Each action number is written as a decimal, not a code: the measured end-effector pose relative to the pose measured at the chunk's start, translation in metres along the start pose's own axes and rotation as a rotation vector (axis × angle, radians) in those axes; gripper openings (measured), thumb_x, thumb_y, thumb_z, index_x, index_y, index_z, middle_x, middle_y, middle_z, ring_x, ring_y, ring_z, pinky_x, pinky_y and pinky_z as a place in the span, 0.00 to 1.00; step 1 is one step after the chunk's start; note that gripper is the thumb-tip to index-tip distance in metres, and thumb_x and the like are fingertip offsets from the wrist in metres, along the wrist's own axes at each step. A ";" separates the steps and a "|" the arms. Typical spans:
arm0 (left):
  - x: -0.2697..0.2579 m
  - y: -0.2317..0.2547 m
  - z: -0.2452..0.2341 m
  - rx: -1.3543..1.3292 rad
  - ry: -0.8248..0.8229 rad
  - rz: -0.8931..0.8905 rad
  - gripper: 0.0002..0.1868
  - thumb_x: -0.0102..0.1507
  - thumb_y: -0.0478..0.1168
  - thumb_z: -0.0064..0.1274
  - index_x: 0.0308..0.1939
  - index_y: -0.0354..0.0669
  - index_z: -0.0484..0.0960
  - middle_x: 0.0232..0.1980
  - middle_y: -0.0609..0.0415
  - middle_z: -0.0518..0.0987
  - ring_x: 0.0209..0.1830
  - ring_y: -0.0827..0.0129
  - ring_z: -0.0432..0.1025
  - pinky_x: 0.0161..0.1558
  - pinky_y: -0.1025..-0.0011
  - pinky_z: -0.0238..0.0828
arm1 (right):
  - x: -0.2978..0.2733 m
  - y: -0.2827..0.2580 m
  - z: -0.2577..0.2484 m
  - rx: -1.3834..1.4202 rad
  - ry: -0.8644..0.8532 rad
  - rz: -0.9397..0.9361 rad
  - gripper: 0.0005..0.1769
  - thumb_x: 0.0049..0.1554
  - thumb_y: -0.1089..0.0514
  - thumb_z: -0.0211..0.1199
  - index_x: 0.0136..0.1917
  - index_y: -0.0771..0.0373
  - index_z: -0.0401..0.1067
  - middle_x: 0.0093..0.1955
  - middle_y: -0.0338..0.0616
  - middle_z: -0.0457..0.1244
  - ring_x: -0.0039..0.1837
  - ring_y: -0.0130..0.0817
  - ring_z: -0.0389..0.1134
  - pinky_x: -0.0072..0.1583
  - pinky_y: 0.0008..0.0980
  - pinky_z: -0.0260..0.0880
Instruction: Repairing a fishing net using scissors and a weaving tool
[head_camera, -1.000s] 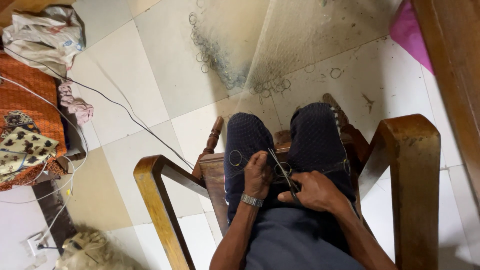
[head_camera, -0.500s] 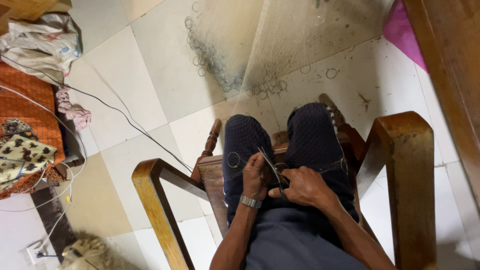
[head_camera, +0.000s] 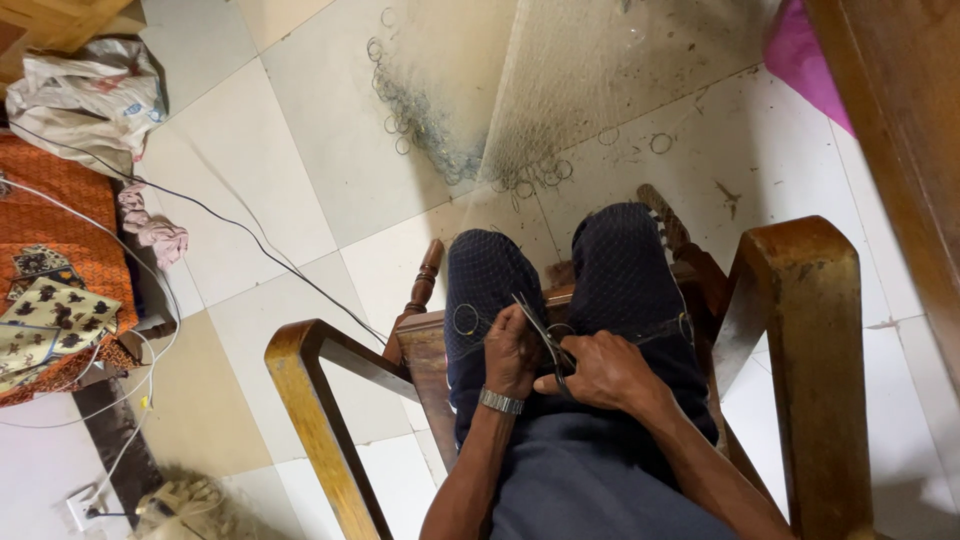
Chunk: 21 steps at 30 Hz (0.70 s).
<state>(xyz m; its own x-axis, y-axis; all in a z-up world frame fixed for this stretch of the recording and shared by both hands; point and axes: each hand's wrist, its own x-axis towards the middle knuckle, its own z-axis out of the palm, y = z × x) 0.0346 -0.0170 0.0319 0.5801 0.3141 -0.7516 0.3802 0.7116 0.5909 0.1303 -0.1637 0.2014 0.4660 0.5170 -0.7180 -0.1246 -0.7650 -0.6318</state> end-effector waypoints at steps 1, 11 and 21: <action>-0.001 0.001 0.002 0.000 0.001 0.000 0.06 0.58 0.38 0.54 0.37 0.41 0.78 0.28 0.51 0.77 0.28 0.70 0.71 0.37 0.74 0.69 | 0.001 0.001 0.001 0.000 -0.001 0.000 0.21 0.40 0.60 0.48 0.46 0.62 0.73 0.33 0.51 0.67 0.40 0.46 0.69 0.44 0.44 0.70; -0.001 0.001 0.001 0.005 0.009 0.012 0.06 0.58 0.38 0.55 0.37 0.42 0.78 0.18 0.55 0.69 0.17 0.76 0.64 0.25 0.82 0.62 | 0.006 0.000 0.004 -0.032 0.001 0.025 0.20 0.43 0.53 0.51 0.46 0.64 0.72 0.35 0.54 0.67 0.41 0.48 0.69 0.45 0.45 0.70; 0.005 -0.004 -0.008 0.022 0.006 0.024 0.05 0.58 0.37 0.55 0.36 0.42 0.78 0.25 0.54 0.75 0.22 0.74 0.67 0.29 0.80 0.66 | 0.016 0.012 0.016 -0.068 0.066 -0.002 0.16 0.41 0.55 0.53 0.42 0.63 0.72 0.28 0.50 0.64 0.36 0.48 0.68 0.40 0.43 0.69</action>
<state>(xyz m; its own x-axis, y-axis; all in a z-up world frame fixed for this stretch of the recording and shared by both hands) 0.0300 -0.0131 0.0231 0.5851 0.3345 -0.7388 0.3823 0.6897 0.6150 0.1220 -0.1583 0.1782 0.5231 0.4942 -0.6944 -0.0648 -0.7893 -0.6105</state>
